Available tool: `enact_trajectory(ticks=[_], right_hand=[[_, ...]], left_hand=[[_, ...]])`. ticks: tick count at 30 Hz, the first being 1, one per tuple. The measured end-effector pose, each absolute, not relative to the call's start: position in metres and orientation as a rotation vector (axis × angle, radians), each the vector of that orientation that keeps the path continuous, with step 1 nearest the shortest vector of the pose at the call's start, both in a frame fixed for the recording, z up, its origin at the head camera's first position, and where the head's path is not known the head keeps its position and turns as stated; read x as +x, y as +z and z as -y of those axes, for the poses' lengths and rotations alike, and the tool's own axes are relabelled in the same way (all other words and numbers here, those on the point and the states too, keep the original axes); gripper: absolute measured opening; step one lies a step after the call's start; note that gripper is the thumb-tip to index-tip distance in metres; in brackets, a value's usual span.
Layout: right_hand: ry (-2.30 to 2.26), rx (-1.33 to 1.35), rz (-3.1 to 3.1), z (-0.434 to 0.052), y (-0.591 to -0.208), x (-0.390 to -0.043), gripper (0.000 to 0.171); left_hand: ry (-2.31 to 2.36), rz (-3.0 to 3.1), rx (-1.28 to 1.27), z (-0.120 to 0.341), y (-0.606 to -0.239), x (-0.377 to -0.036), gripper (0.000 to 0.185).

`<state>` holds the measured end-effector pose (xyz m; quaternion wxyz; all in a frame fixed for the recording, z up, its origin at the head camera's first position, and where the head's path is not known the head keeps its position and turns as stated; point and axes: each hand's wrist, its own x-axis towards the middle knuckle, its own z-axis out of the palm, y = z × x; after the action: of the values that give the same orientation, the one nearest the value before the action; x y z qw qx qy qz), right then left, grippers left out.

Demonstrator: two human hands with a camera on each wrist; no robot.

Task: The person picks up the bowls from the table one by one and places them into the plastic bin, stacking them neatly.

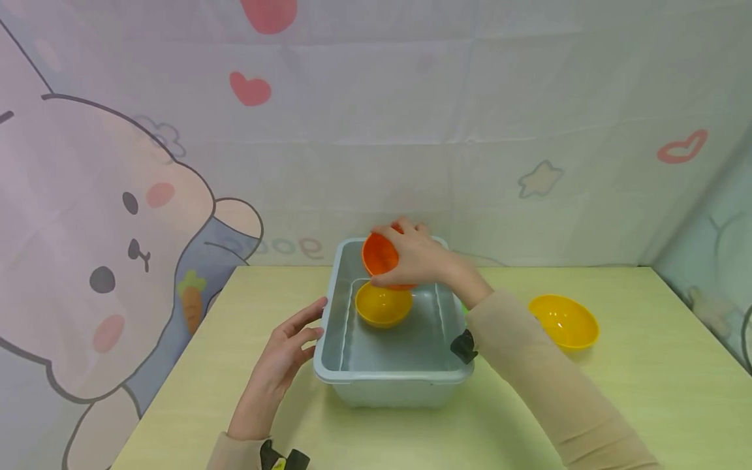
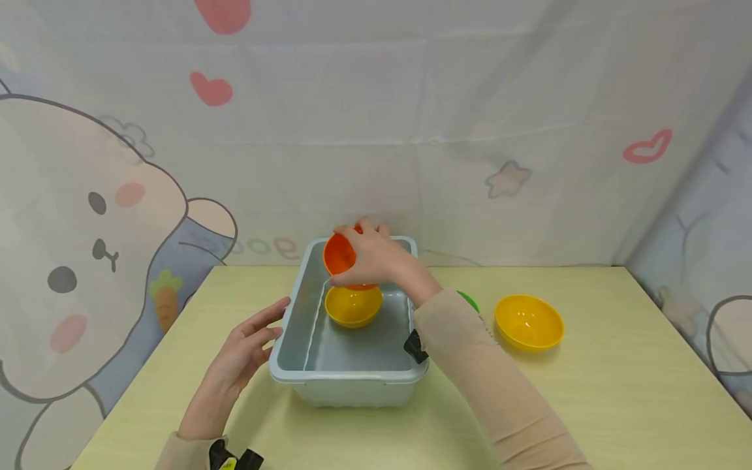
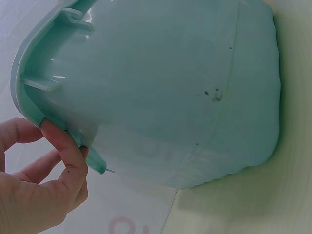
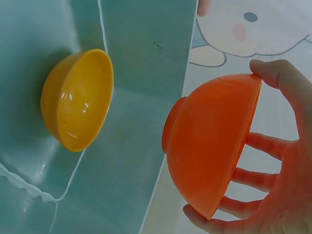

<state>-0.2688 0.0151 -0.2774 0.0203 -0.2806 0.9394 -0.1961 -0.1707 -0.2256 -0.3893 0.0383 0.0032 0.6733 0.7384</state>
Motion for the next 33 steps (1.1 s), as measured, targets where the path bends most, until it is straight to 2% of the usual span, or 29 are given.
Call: enact_trajectory(ticks=[33], right_hand=[[-0.710, -0.738, -2.839, -0.010, -0.320, -0.295, 0.085]], left_hand=[[2.268, -2.067, 0.006, 0.221, -0.389, -0.172, 0.054]])
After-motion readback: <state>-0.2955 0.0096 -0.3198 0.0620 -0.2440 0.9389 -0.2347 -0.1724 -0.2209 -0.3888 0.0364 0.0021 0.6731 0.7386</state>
